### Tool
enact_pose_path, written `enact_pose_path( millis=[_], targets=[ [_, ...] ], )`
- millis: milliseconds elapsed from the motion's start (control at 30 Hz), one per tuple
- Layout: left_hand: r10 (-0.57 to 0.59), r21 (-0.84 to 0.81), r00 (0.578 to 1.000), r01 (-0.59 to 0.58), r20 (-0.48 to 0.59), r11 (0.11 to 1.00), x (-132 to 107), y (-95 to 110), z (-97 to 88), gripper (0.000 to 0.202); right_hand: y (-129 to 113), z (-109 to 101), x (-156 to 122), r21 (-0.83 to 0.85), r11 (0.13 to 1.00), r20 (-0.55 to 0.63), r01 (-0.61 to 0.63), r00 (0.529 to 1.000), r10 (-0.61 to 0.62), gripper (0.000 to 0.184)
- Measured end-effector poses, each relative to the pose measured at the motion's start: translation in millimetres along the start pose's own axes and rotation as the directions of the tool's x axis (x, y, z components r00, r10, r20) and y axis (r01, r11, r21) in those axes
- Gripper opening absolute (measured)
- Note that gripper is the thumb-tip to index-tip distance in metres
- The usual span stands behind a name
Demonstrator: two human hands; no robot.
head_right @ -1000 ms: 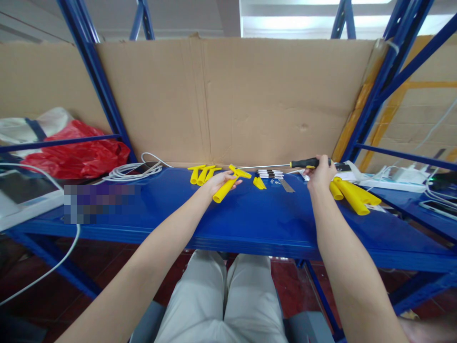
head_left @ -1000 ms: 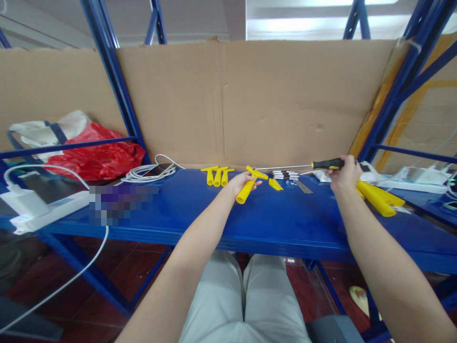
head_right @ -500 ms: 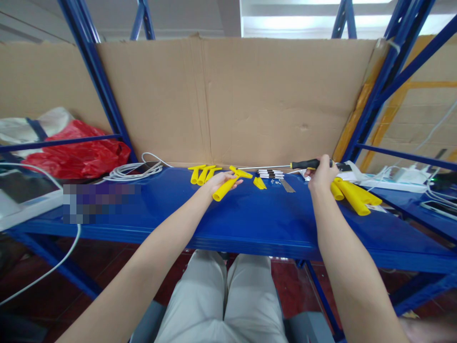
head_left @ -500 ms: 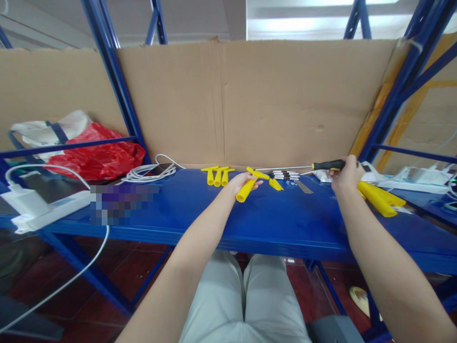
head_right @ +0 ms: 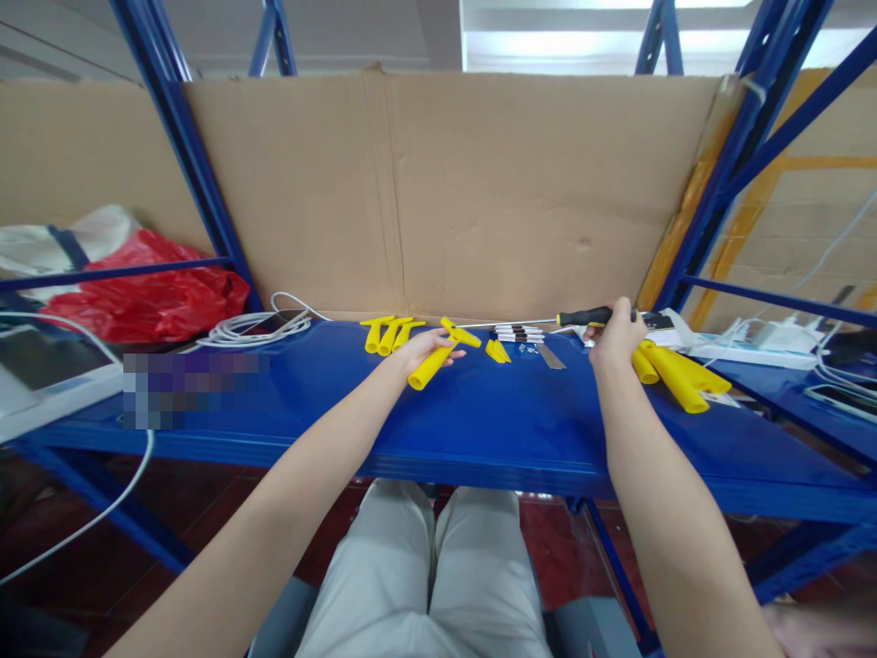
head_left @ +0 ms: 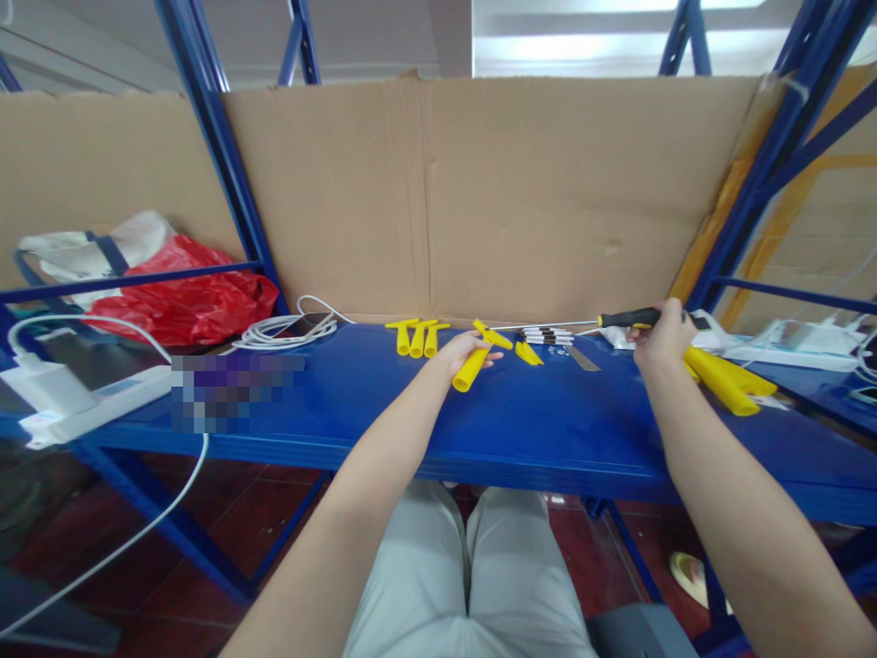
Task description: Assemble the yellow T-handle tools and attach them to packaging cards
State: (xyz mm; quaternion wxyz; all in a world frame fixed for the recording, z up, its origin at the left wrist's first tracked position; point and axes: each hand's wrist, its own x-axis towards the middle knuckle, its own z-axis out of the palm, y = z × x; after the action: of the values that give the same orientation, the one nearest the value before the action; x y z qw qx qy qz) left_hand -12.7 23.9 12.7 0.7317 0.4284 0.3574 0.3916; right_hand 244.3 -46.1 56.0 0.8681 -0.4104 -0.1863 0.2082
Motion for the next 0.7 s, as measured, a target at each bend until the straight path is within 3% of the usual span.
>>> enact_pose_path(
  millis=[167,700],
  targets=[
    [0.019,0.076,0.997,-0.014,-0.068,0.997,-4.2,-0.4,4.1,0.062,-1.7,-0.5,0.9,-0.035,0.999,-0.030,0.026,0.999,-0.027,0.025],
    [0.015,0.115,0.998,-0.008,-0.061,0.993,-2.2,-2.2,2.8,0.070,-2.4,-0.3,0.2,-0.013,1.000,-0.055,0.020,0.998,-0.021,0.018]
  ],
)
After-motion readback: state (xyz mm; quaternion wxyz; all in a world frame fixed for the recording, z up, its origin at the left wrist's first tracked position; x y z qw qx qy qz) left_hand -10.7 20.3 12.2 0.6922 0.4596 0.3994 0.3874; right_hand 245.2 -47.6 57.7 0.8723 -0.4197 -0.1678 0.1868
